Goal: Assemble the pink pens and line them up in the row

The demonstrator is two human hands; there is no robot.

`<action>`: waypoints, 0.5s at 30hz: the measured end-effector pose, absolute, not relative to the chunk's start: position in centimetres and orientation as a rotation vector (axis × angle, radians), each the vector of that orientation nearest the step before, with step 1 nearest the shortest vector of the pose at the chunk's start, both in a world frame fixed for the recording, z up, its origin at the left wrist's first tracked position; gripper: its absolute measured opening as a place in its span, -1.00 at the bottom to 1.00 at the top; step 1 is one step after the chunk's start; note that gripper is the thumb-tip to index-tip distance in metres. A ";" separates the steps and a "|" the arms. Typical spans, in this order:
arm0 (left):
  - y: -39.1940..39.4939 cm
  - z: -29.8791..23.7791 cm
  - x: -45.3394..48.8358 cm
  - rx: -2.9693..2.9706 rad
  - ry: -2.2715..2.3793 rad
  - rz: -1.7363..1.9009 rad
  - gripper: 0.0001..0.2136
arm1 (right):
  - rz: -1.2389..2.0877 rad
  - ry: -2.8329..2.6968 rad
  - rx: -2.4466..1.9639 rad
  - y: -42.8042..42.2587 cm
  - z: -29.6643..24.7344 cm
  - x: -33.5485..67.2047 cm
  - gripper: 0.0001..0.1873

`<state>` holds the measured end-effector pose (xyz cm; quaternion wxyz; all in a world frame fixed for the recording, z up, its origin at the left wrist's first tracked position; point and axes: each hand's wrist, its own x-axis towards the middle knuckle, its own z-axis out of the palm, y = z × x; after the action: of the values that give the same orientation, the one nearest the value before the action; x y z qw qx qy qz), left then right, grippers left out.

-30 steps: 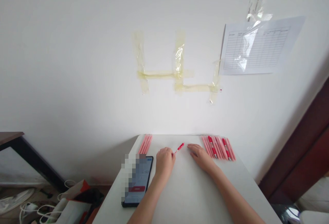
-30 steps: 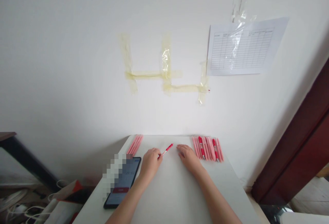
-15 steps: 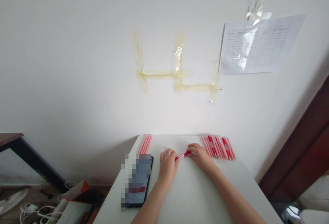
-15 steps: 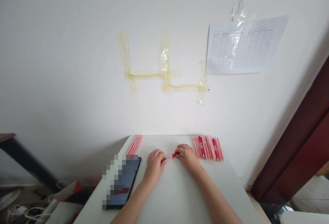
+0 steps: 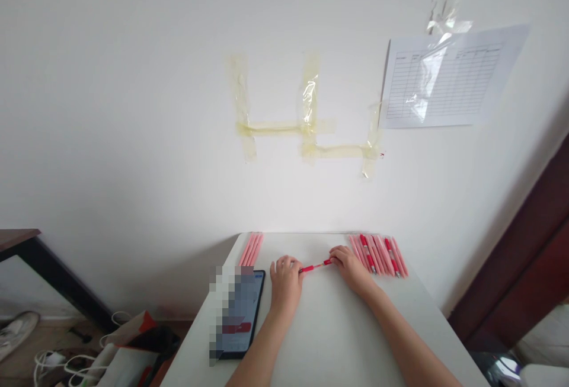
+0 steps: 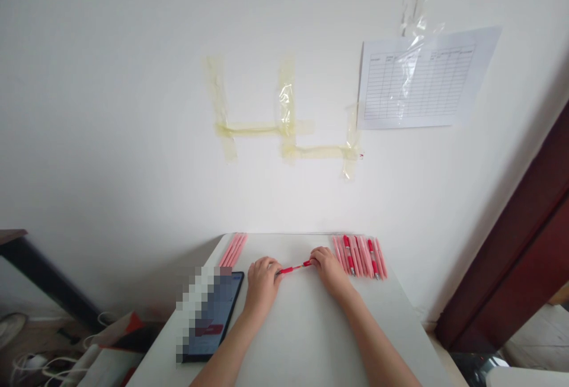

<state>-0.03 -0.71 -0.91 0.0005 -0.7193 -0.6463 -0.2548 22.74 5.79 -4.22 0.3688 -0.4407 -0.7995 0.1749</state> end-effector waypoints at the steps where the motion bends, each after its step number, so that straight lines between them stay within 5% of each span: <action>1: -0.7 -0.9 -0.1 -2.252 -2.025 -0.803 -0.89 | 0.449 -2.049 -1.131 5.8 -4.3 22.7 -0.76; 15: 0.2 -1.6 -0.3 -2.192 -1.990 -0.907 -0.89 | 0.471 -2.070 -1.148 5.1 -2.9 22.9 -0.85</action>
<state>-0.30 0.17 -1.59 0.0227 -0.7078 -0.6425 -0.2928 22.88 5.09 -2.95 0.3562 -0.4445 -0.8014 0.1823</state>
